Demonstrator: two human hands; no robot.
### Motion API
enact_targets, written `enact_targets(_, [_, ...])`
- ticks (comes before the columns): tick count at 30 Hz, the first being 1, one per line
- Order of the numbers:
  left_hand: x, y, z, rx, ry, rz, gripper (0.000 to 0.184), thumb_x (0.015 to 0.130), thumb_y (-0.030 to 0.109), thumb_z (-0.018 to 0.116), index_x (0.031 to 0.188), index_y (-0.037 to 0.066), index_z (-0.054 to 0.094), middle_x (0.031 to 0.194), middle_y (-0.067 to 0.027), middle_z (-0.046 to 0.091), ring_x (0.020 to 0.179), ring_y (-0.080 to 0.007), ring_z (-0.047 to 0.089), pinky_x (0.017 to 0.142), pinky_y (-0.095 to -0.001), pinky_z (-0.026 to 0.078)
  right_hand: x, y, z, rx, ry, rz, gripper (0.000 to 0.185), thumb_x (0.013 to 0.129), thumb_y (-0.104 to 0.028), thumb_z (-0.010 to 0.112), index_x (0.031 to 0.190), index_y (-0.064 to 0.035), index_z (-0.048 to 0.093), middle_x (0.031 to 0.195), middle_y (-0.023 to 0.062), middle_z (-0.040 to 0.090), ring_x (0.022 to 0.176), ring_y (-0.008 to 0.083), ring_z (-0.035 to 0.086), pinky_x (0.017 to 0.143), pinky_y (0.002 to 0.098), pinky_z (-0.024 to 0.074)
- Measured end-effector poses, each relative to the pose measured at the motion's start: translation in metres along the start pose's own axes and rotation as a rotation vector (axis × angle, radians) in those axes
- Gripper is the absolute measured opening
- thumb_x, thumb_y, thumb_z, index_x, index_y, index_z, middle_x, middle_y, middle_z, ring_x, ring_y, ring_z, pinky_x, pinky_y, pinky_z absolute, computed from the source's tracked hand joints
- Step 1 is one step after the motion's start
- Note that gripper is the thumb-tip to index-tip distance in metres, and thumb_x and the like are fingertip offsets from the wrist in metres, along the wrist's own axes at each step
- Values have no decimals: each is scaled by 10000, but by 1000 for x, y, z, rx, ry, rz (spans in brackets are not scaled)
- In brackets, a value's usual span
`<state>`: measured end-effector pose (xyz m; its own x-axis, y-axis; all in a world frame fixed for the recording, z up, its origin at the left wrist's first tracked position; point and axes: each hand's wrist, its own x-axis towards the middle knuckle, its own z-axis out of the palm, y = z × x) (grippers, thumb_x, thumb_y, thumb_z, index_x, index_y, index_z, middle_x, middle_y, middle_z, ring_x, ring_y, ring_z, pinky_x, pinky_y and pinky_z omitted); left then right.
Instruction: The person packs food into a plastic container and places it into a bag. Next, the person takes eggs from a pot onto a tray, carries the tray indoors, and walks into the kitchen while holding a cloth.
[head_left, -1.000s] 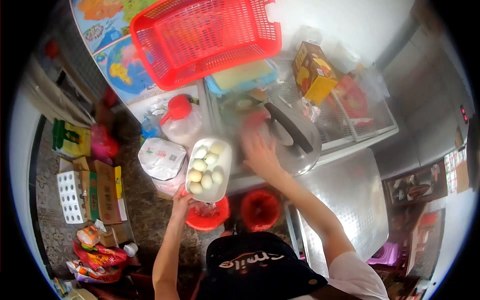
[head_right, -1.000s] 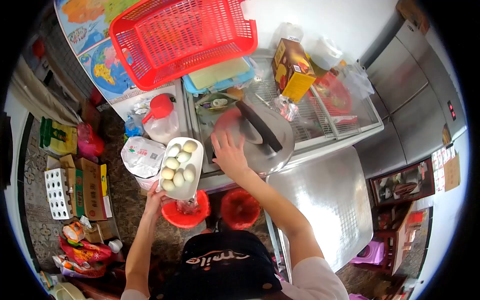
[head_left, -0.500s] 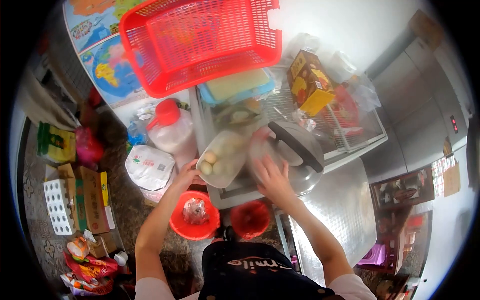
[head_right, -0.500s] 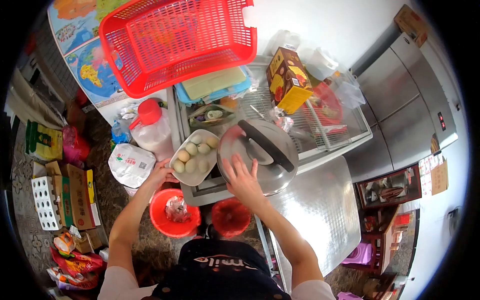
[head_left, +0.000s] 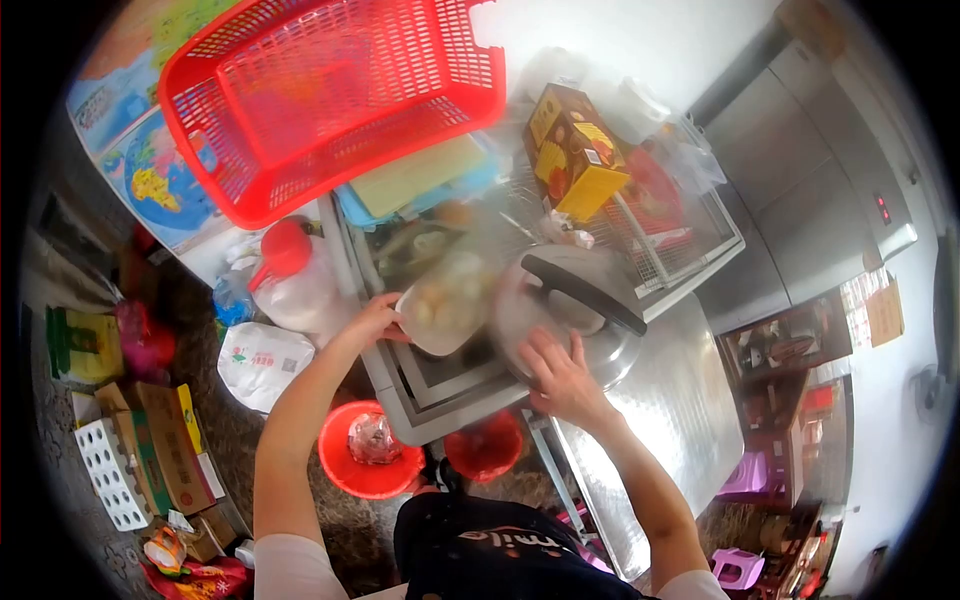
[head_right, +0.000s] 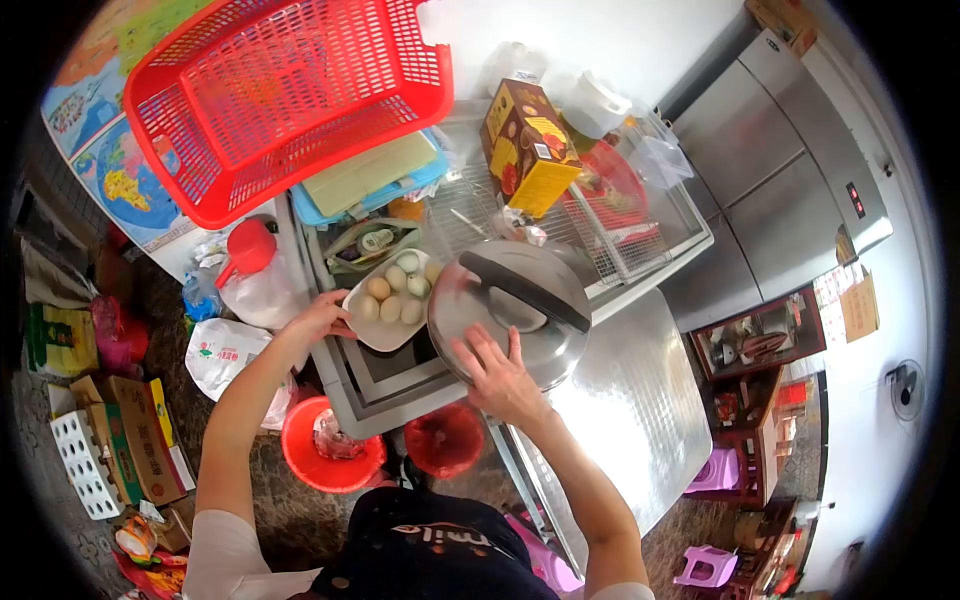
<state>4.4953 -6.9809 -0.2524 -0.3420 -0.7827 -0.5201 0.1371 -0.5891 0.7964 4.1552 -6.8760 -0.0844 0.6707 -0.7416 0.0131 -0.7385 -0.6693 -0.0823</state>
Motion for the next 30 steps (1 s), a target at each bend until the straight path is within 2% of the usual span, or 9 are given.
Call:
enact_targets(4, [26, 11, -1, -44, -63, 12, 557, 812, -72, 486, 1352, 47, 422, 1123, -168, 600, 907, -314, 667, 734, -421, 602, -1, 1, -1, 17, 17, -5, 775, 673, -120, 690, 1377, -69, 370, 1367, 185, 395, 1359, 315, 328, 1057, 671, 227])
enact_targets(11, [68, 38, 15, 224, 36, -5, 613, 835, -68, 490, 1420, 25, 331, 1161, -184, 563, 902, -284, 648, 771, -429, 592, -1, 1, 1, 11, 40, -24, 743, 681, -97, 669, 1368, -68, 389, 1341, 188, 417, 1346, 309, 350, 1065, 662, 217])
enact_targets(12, [76, 39, 15, 240, 25, -5, 595, 860, -40, 501, 1423, 3, 314, 1218, -201, 528, 880, -279, 640, 737, -395, 602, -2, 2, 1, 6, 44, -29, 739, 682, -94, 666, 1367, -69, 391, 1336, 188, 422, 1345, 308, 353, 1065, 661, 219])
enact_targets(15, [64, 59, 45, 367, 177, 48, 575, 876, -24, 500, 1417, -27, 303, 1268, -218, 489, 897, -287, 649, 699, -365, 608, -3, 2, -2, 30, 51, -53, 732, 684, -89, 661, 1366, -71, 395, 1331, 186, 428, 1339, 307, 360, 1065, 656, 224])
enact_targets(18, [123, 24, 23, 538, 299, 142, 536, 888, 12, 520, 1383, -51, 322, 1287, -233, 468, 885, -302, 669, 673, -354, 606, -3, 3, -3, 37, 49, -73, 736, 688, -91, 660, 1371, -74, 388, 1336, 187, 423, 1333, 310, 365, 1057, 665, 226])
enact_targets(21, [140, 11, 22, 497, 372, 198, 535, 892, 28, 535, 1370, -63, 313, 1270, -231, 486, 864, -303, 675, 650, -348, 593, -5, 4, 5, 39, 67, -75, 747, 696, -95, 660, 1384, -71, 369, 1347, 188, 409, 1334, 321, 354, 1045, 676, 228])
enact_targets(23, [118, 11, 40, 328, 371, 258, 562, 901, 46, 539, 1377, -87, 273, 1241, -226, 513, 845, -295, 679, 623, -329, 570, -4, 1, 7, 46, 58, -51, 756, 704, -100, 661, 1395, -72, 356, 1353, 187, 400, 1337, 328, 345, 1040, 683, 221])
enact_targets(27, [86, -15, 59, 247, 389, 344, 344, 910, 86, 560, 1202, -85, 495, 996, -163, 632, 814, -242, 677, 697, -320, 573, 3, -4, 16, 38, 93, -33, 766, 719, -115, 663, 1412, -74, 338, 1364, 190, 384, 1341, 335, 330, 1040, 686, 199])
enact_targets(30, [111, -49, 47, 340, 366, 260, 257, 936, 98, 525, 1121, -80, 513, 904, -175, 658, 781, -265, 688, 681, -344, 588, 4, -5, 20, 26, 98, -38, 794, 725, -152, 679, 1428, -84, 316, 1369, 196, 378, 1344, 331, 326, 1045, 681, 187])
